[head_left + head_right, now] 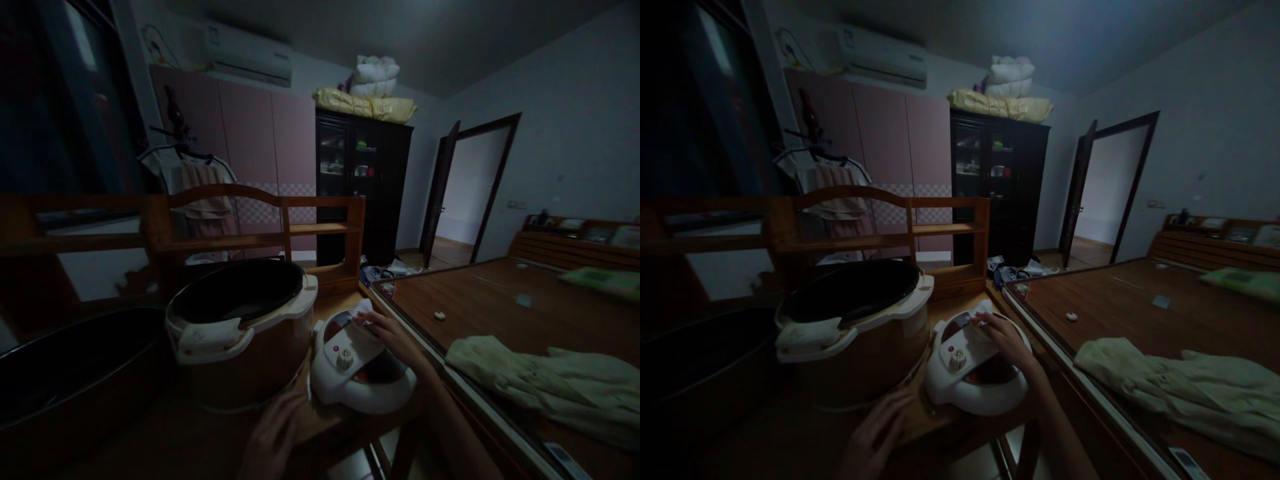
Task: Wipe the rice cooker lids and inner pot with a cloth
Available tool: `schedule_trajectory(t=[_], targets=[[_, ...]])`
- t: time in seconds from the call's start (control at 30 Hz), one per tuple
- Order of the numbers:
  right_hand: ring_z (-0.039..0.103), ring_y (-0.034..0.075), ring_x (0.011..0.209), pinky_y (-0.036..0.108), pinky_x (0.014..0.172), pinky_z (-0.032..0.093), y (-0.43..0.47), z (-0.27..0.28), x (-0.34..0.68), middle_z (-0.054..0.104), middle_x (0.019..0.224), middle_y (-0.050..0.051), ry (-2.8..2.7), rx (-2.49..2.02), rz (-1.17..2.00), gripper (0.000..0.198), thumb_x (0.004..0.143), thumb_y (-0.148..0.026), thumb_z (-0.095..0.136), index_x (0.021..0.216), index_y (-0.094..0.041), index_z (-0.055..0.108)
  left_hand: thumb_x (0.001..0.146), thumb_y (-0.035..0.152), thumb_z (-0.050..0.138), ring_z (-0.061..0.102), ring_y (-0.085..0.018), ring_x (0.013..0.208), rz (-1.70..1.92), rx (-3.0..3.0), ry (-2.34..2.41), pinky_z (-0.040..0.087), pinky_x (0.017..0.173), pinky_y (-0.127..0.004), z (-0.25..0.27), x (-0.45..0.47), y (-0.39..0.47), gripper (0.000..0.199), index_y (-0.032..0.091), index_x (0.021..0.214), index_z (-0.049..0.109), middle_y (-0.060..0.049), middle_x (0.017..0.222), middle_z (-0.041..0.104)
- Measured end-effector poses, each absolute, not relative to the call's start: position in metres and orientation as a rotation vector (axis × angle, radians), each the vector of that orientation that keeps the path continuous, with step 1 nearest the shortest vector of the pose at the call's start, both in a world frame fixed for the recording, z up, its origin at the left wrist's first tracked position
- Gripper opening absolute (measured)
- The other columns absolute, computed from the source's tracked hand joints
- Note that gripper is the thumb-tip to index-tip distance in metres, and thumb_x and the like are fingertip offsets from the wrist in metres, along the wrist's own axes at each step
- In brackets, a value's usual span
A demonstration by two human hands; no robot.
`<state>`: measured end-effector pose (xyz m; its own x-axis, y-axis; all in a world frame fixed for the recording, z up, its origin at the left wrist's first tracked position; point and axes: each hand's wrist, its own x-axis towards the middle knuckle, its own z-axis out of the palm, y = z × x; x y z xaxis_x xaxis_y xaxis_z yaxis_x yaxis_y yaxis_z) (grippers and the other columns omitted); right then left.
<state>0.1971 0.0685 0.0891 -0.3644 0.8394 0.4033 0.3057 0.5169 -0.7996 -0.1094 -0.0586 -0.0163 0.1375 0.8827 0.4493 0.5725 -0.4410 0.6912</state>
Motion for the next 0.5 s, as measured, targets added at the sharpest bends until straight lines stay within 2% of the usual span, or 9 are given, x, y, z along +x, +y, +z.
schedule_trajectory(t=[0.07,0.17,0.33,0.5], targets=[[0.052,0.027,0.122,0.041,0.106,0.034,0.059,0.088,0.203,0.062,0.129,0.005,-1.879,-0.919,0.838,0.030,0.088,-0.036,0.049,0.105,-0.024,0.071,0.091,0.041,0.050,0.063,-0.020,0.111,1.192,1.894,1.360,0.049,0.097,-0.029,-0.018,-0.122,-0.059,0.031,0.027,0.112,0.069,-0.004,0.117,0.069],[0.050,0.027,0.125,0.041,0.107,0.032,0.046,0.090,0.208,0.064,0.126,0.005,-1.811,-0.882,0.899,0.028,0.088,-0.035,0.048,0.097,-0.023,0.072,0.089,0.052,0.049,0.068,-0.021,0.098,1.166,1.562,1.337,0.054,0.084,-0.027,-0.015,-0.130,-0.055,0.041,0.024,0.110,0.070,-0.005,0.104,0.073],[0.051,0.028,0.125,0.044,0.105,0.033,0.039,0.088,0.209,0.071,0.111,0.007,-1.705,-0.891,0.928,0.025,0.085,-0.033,0.049,0.085,-0.022,0.072,0.087,0.061,0.046,0.066,-0.019,0.073,1.114,1.414,1.318,0.052,0.074,-0.027,-0.018,-0.129,-0.044,0.053,0.018,0.103,0.072,-0.006,0.082,0.073],[0.054,0.032,0.121,0.048,0.105,0.033,0.039,0.064,0.220,0.074,0.101,0.009,-1.556,-0.907,0.934,0.026,0.080,-0.034,0.052,0.079,-0.021,0.074,0.088,0.061,0.044,0.063,-0.018,0.072,1.047,1.442,1.312,0.049,0.072,-0.025,-0.022,-0.128,-0.043,0.053,0.019,0.104,0.071,-0.004,0.078,0.070]])
